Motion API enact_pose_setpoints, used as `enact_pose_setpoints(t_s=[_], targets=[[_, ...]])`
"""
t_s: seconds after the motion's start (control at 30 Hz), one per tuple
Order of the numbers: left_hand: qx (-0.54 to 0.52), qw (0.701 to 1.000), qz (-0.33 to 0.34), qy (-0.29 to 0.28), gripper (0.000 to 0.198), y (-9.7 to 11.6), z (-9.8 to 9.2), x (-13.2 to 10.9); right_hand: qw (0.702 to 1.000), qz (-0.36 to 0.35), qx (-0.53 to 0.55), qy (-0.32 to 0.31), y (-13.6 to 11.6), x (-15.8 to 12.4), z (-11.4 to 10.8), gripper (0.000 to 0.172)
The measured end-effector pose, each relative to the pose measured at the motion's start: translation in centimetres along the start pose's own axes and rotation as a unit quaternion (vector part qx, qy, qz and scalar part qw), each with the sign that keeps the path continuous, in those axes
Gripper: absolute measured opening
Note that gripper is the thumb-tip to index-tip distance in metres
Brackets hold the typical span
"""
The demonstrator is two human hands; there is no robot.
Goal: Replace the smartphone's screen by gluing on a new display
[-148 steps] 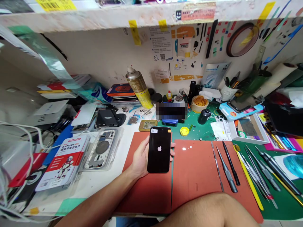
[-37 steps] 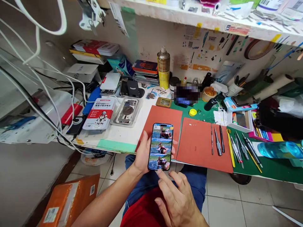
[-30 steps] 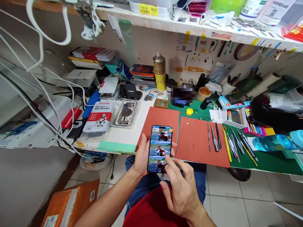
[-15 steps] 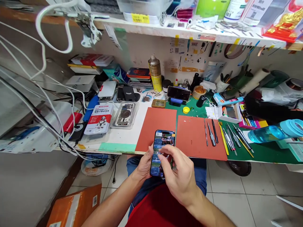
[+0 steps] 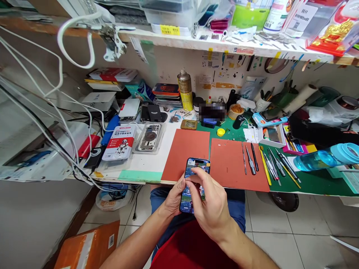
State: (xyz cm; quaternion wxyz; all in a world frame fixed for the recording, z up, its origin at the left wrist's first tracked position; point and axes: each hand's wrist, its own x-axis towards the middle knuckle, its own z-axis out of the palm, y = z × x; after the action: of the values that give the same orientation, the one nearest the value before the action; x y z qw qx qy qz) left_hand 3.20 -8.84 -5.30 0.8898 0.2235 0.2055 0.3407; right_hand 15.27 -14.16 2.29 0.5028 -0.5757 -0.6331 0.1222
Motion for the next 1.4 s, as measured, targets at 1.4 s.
enact_pose_setpoints(t_s=[1.4], targets=[[-0.031,0.998,-0.043,-0.042,0.100,2.1,0.3,0.3,0.966,-0.193,-0.104,-0.138,0.9,-6.0,-1.8,0.026]])
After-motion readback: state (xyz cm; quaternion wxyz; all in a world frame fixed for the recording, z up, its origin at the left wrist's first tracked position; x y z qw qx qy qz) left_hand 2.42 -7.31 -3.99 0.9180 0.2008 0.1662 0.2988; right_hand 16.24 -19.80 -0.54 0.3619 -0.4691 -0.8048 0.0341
